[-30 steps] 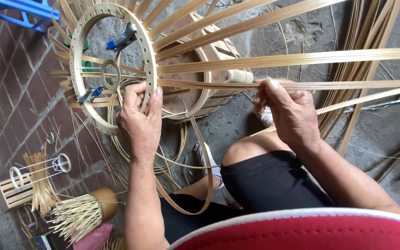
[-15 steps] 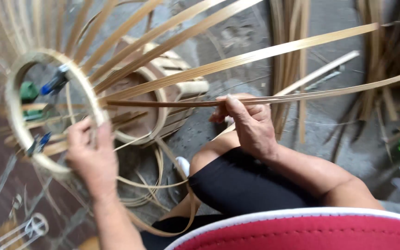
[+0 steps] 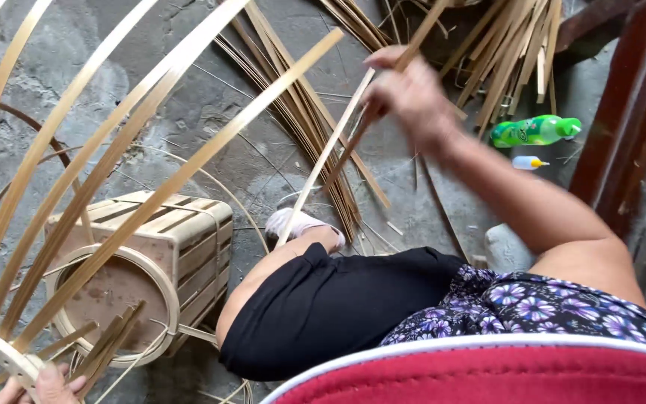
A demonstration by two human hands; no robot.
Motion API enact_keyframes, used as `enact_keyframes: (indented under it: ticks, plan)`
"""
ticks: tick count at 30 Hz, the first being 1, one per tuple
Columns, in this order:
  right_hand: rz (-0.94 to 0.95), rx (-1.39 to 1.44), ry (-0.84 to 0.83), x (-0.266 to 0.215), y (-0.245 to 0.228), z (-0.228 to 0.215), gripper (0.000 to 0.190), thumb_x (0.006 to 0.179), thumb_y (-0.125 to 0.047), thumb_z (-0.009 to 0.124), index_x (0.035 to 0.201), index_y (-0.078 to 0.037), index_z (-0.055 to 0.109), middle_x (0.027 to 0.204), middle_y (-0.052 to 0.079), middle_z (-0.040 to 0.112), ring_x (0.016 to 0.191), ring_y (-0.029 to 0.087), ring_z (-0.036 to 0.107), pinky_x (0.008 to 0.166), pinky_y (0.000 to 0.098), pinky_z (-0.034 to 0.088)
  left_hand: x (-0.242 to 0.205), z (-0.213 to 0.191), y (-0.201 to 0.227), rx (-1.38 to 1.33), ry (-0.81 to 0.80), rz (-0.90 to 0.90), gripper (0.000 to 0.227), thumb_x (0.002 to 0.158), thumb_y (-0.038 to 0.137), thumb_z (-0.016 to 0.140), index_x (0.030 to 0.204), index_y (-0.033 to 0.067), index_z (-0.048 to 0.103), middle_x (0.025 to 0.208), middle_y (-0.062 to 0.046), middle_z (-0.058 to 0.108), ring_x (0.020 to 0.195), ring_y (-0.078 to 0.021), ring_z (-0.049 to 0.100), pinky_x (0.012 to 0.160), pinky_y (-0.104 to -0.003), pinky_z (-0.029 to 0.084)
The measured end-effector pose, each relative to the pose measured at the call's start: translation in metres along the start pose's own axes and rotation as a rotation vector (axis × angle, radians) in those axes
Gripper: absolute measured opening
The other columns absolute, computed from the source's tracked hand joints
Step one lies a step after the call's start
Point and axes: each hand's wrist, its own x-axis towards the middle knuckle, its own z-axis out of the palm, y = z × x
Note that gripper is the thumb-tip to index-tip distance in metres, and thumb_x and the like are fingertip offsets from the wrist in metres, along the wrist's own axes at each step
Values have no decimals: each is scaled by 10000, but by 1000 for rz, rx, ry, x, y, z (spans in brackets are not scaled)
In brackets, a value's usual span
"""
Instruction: Assembling a bamboo frame by gluing strips to a circular wooden base.
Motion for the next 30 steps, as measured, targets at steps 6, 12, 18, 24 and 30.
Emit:
enact_keyframes:
  ticks: [6,12,18,24,30]
  plan:
    - [-213,-1062,532,77,238,-229,399,1015,-133,582,1361,-2,435,1137,127,498,1005,237,475,802,364,411,70,-50,-75,-110,-324,-138,525,1137,159,415,1586,-110,377,1315,-396,572,1039,-498,664,907,-599,573]
    - [-160,-986,184,25,203,-95,151,1103,-79,446,1050,-90,587,996,80,533,942,184,532,827,415,489,19,-12,-16,74,-95,8,489,1142,106,430,1564,-118,328,1358,-431,508,1256,-503,581,1010,-629,532]
    - [-852,-858,-569,-31,150,130,643,802,-293,729,1414,-135,613,1463,141,554,1363,340,475,1143,460,317,85,-69,-113,-197,-430,-231,474,1041,150,465,1480,-26,438,1218,-267,653,951,-445,717,759,-473,649]
    - [-784,-829,-689,-26,215,203,586,773,-268,753,1333,-145,639,1217,70,682,1281,330,538,1161,568,254,-117,50,133,-259,297,344,257,1117,-40,637,1316,-118,496,1193,-213,667,1043,-216,719,846,-305,626]
    - [-629,-502,-759,-12,155,173,429,821,-23,674,1241,-106,696,907,70,648,929,298,626,836,442,476,-131,58,176,-281,349,235,277,1049,74,710,1261,-6,551,1125,-94,699,979,-147,699,745,-274,624]
